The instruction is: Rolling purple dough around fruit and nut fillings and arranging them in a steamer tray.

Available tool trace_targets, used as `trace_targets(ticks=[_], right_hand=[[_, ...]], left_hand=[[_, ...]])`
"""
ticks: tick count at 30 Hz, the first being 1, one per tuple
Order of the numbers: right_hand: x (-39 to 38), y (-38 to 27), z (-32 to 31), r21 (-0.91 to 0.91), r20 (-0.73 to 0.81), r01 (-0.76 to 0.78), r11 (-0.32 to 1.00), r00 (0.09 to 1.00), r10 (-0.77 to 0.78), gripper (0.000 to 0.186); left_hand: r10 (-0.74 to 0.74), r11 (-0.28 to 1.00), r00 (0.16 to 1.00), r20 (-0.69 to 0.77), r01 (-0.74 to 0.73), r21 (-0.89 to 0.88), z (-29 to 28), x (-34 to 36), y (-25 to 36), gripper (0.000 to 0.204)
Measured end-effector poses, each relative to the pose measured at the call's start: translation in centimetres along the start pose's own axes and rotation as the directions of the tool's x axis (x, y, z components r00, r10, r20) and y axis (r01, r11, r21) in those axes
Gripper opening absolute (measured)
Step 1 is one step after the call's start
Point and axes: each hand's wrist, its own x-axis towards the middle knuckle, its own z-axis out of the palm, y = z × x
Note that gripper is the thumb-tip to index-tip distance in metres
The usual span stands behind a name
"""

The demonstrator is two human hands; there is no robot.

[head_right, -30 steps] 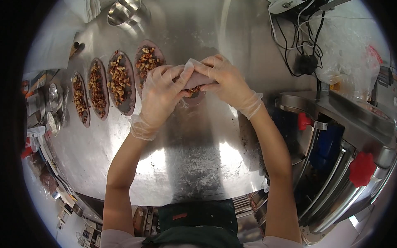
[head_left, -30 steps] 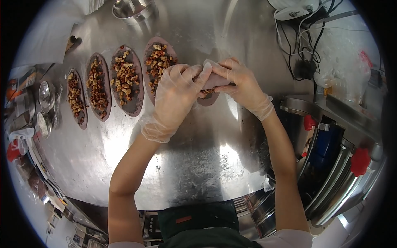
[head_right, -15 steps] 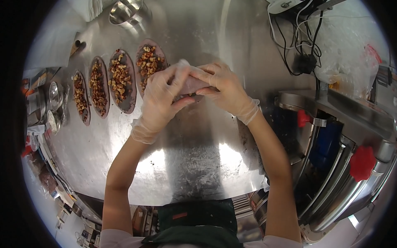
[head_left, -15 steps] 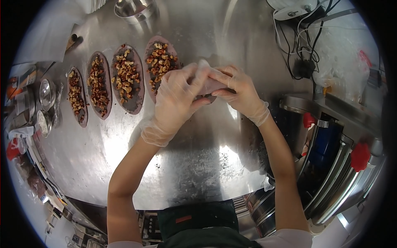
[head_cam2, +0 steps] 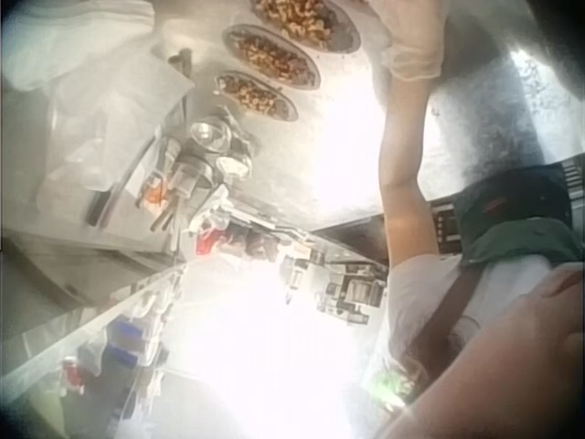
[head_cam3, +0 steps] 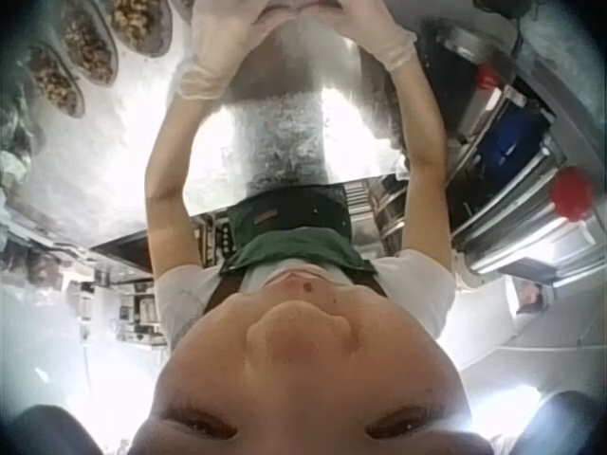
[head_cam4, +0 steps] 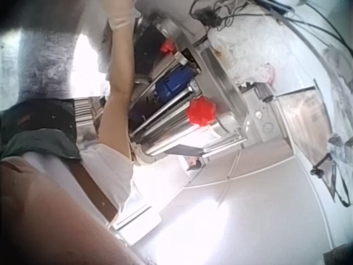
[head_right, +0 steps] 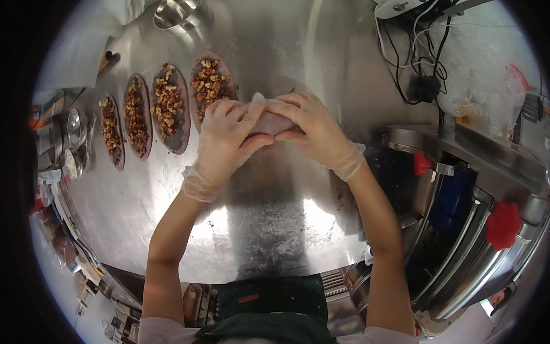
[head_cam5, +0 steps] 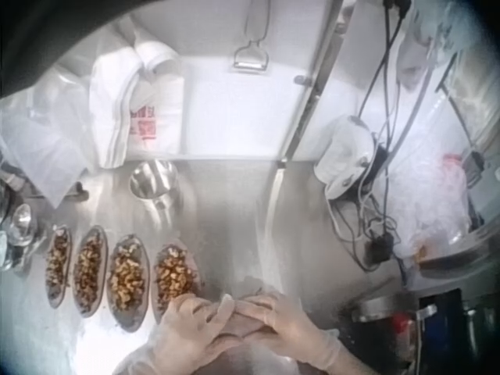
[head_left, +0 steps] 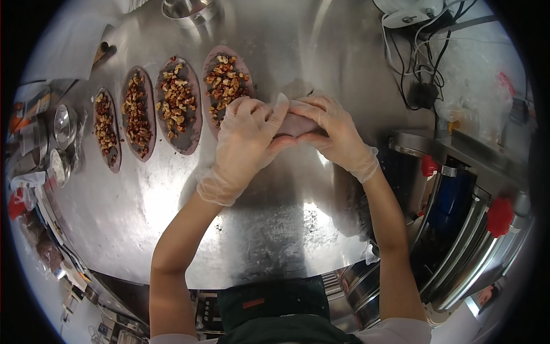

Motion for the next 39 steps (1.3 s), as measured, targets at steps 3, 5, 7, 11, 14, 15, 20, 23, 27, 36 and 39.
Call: trace_targets(ticks=[3, 5, 7, 11, 14, 15, 20, 23, 27, 36, 39], right_hand=[[-0.3, 0.1, 0.0, 0.014, -0.001, -0.014, 1.0, 1.0, 0.014, 0.065], [-0.6, 0.4, 0.2, 0.013, 0.008, -0.033, 0.999, 0.999, 0.033, 0.065], [-0.9, 0.5, 0.4, -0.025, -0.013, 0.029, 0.999, 0.999, -0.029, 0.066], [-0.3, -0.7, -0.1, -0.011, 0.023, 0.016, 1.0, 1.0, -0.015, 0.063], [-0.5, -0.2, -0.2, -0.009, 0.057, -0.02, 1.0, 0.998, 0.02, 0.062], [-0.7, -0.1, 0.0, -0.041, 0.063, -0.006, 0.999, 0.998, 0.009, 0.062], [-0.5, -0.7, -0.2, -0.058, 0.097, -0.014, 0.998, 0.995, 0.02, 0.065], [-0.2, -1.8, -0.3, -0.093, 0.135, -0.033, 0.995, 0.99, 0.045, 0.065], [-0.1, -2.9, -0.1, -0.251, 0.189, -0.028, 0.968, 0.979, 0.077, 0.068], [-0.8, -4.5, 1.3, -0.372, 0.154, -0.025, 0.928, 0.984, 0.088, 0.072], [-0.3, -6.0, 1.4, -0.432, 0.155, -0.06, 0.9, 0.978, 0.139, 0.07]], left_hand=[[0.035, 0.999, 0.999, 0.038, -0.036, 0.027, -0.1, -0.2, 0.0, 0.073], [0.048, 0.999, 0.999, 0.005, -0.048, 0.009, -0.1, -0.2, 0.3, 0.071], [-0.006, 0.998, 1.0, 0.025, 0.008, -0.067, -0.2, 0.0, 0.8, 0.066], [-0.022, 0.998, 0.998, 0.059, 0.025, -0.049, -0.2, -0.4, 0.4, 0.066], [-0.003, 0.999, 0.998, 0.058, 0.006, -0.042, -0.1, -0.4, 0.7, 0.068], [-0.018, 0.997, 0.999, 0.033, 0.02, -0.074, 0.0, -0.5, 0.8, 0.069], [-0.118, 0.984, 0.991, 0.066, 0.126, -0.128, -0.3, -0.9, 1.1, 0.074], [-0.103, 0.989, 0.991, 0.089, 0.111, -0.096, 0.1, -1.4, 1.5, 0.087], [-0.158, 0.977, 0.986, 0.045, 0.162, -0.137, -1.1, -1.4, 2.2, 0.1], [-0.488, 0.822, 0.871, -0.062, 0.435, -0.368, -3.7, -7.8, 4.2, 0.094], [-0.623, 0.701, 0.777, -0.092, 0.503, -0.506, -2.8, -9.3, 5.9, 0.079]])
